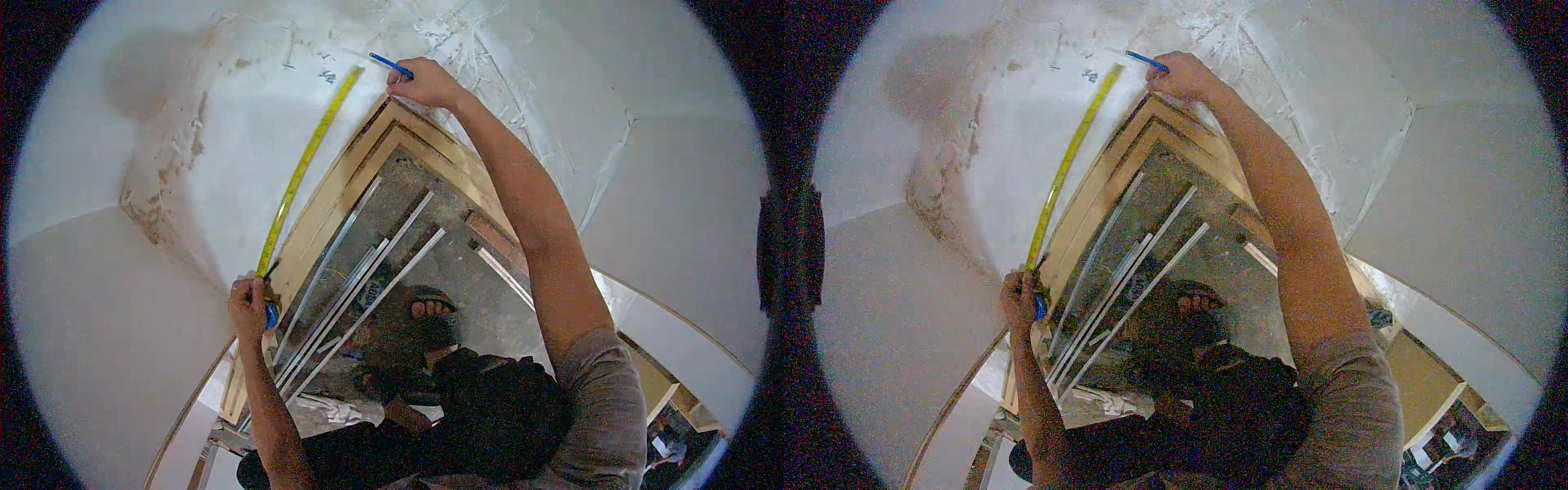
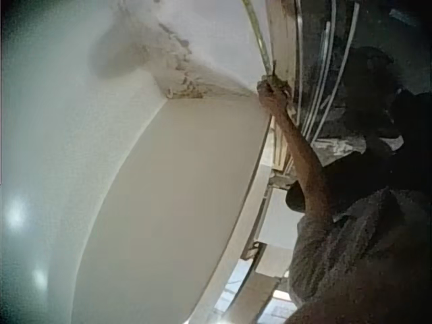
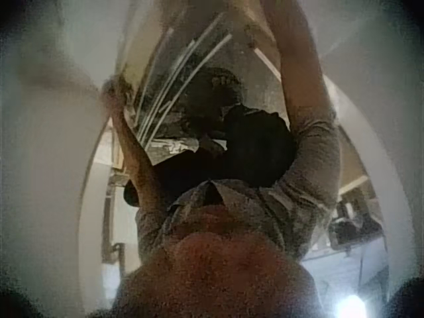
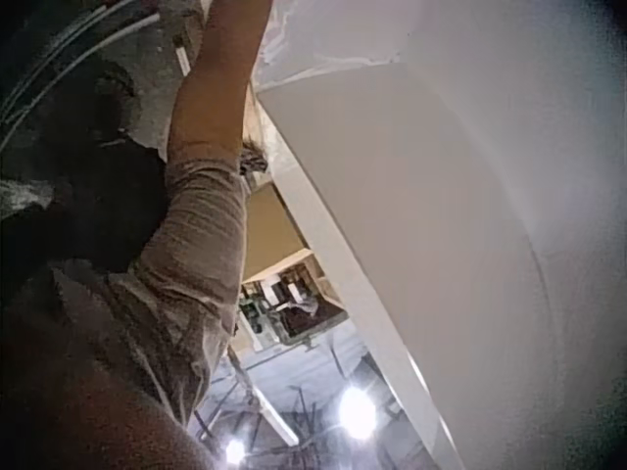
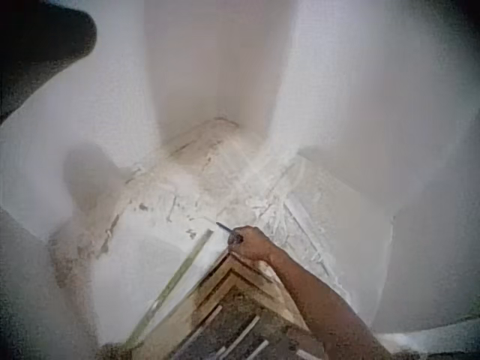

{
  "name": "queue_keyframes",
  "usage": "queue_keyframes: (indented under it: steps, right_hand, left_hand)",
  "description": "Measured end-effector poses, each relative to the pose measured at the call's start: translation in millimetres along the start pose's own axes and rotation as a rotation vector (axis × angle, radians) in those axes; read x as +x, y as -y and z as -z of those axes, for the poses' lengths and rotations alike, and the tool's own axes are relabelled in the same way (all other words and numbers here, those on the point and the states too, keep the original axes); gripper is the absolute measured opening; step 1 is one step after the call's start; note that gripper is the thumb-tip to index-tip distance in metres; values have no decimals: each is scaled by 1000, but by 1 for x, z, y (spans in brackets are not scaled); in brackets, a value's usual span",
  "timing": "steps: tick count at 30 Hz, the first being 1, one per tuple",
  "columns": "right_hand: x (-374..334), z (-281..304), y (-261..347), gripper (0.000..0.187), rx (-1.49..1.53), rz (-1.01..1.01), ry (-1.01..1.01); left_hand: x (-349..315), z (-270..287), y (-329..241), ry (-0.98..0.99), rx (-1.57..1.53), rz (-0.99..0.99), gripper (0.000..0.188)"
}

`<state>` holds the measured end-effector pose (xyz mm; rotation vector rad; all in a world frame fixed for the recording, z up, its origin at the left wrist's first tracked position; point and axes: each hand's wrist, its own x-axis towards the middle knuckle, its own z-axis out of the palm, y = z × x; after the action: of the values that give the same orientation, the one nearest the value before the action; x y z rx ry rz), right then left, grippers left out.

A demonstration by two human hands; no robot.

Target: The person uses a hammer to drive nails into a white wooden strip on a workbench, uses a tape measure to check the dimensions of the strip and a white board, and then measures a wall corner in a room.

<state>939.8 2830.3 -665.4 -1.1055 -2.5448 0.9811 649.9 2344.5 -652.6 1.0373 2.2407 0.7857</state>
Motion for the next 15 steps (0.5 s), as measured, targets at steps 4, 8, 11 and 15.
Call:
queue_keyframes:
  steps: [4, 8, 11, 15]
  right_hand:
    - [-2, 6, -5, 25, 21, -75, 6]
    - [2, 4, -6, 24, 75, -62, 23]
    - [2, 3, -14, 24, 89, -105, 18]
    - [6, 3, -19, 25, 90, -88, 32]
  left_hand:
    - [1, -3, -18, 102, -109, 13, 26]
    - [-3, 10, 5, 206, -148, 13, 28]
    - [-9, 15, -11, 245, -165, 38, 30]
    - [-10, 17, -9, 211, 16, -48, 32]
